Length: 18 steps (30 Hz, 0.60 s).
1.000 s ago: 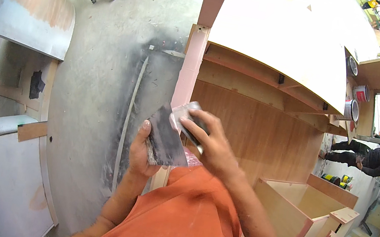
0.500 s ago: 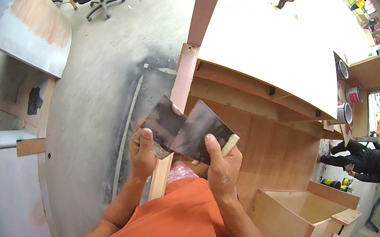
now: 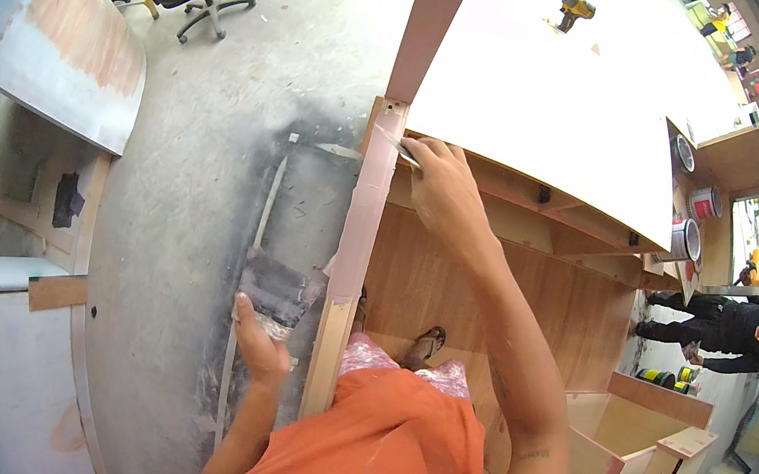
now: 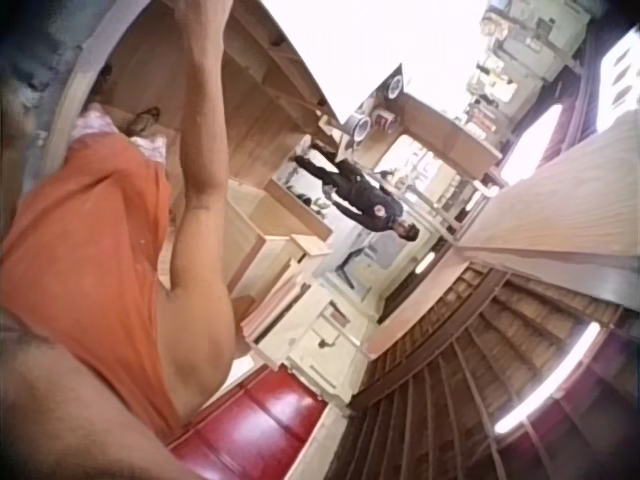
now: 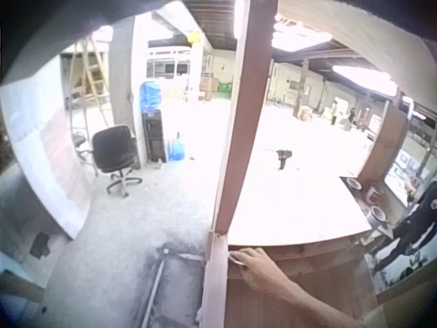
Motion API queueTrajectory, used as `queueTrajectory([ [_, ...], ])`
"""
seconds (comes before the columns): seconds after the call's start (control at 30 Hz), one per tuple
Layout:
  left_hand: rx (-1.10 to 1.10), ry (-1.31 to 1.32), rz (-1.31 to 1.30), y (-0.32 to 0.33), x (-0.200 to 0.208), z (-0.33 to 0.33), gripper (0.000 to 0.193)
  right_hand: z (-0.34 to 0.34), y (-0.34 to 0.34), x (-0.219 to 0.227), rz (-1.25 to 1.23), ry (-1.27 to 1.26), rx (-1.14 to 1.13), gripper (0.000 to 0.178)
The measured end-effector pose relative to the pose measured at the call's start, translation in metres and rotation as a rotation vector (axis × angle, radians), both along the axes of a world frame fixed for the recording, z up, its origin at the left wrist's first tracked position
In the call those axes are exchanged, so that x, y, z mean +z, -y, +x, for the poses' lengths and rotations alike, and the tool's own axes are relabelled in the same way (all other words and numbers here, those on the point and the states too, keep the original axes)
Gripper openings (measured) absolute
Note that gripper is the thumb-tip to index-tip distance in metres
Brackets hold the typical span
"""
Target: The person mixes putty between two metal scrapers, applies and smooths the putty onto the wooden frame edges using a scraper, and rubs the scrapers together to scrape and mix the putty.
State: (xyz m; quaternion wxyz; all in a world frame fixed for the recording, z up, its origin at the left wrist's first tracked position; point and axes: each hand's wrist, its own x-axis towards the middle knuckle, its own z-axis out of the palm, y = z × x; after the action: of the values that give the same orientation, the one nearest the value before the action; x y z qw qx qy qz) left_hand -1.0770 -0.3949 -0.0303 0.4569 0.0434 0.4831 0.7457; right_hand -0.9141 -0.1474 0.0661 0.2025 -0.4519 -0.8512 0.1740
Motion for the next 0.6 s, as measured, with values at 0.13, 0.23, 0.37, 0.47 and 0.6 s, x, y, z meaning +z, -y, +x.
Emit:
queueTrajectory([
  [0.13,0.28,0.02,-0.254,0.023,-0.024,0.029,0.057,-0.024,-0.045,-0.054,0.089,0.222,0.003,0.035],
  [0.23,0.323,0.096,-0.262,0.033,-0.036,0.043,0.059,-0.037,-0.056,-0.078,0.164,0.357,-0.02,0.036],
  [0.37,0.307,0.007,-0.322,0.035,-0.038,0.052,0.066,-0.04,-0.044,-0.086,0.283,0.406,-0.043,0.033],
  [0.47,0.181,0.106,-0.055,0.03,-0.034,0.049,0.065,-0.038,-0.041,-0.082,0.373,0.362,-0.052,0.031],
  [0.6,0.272,0.084,-0.298,0.03,-0.03,0.044,0.065,-0.04,-0.054,-0.078,0.321,0.291,-0.054,0.027],
])
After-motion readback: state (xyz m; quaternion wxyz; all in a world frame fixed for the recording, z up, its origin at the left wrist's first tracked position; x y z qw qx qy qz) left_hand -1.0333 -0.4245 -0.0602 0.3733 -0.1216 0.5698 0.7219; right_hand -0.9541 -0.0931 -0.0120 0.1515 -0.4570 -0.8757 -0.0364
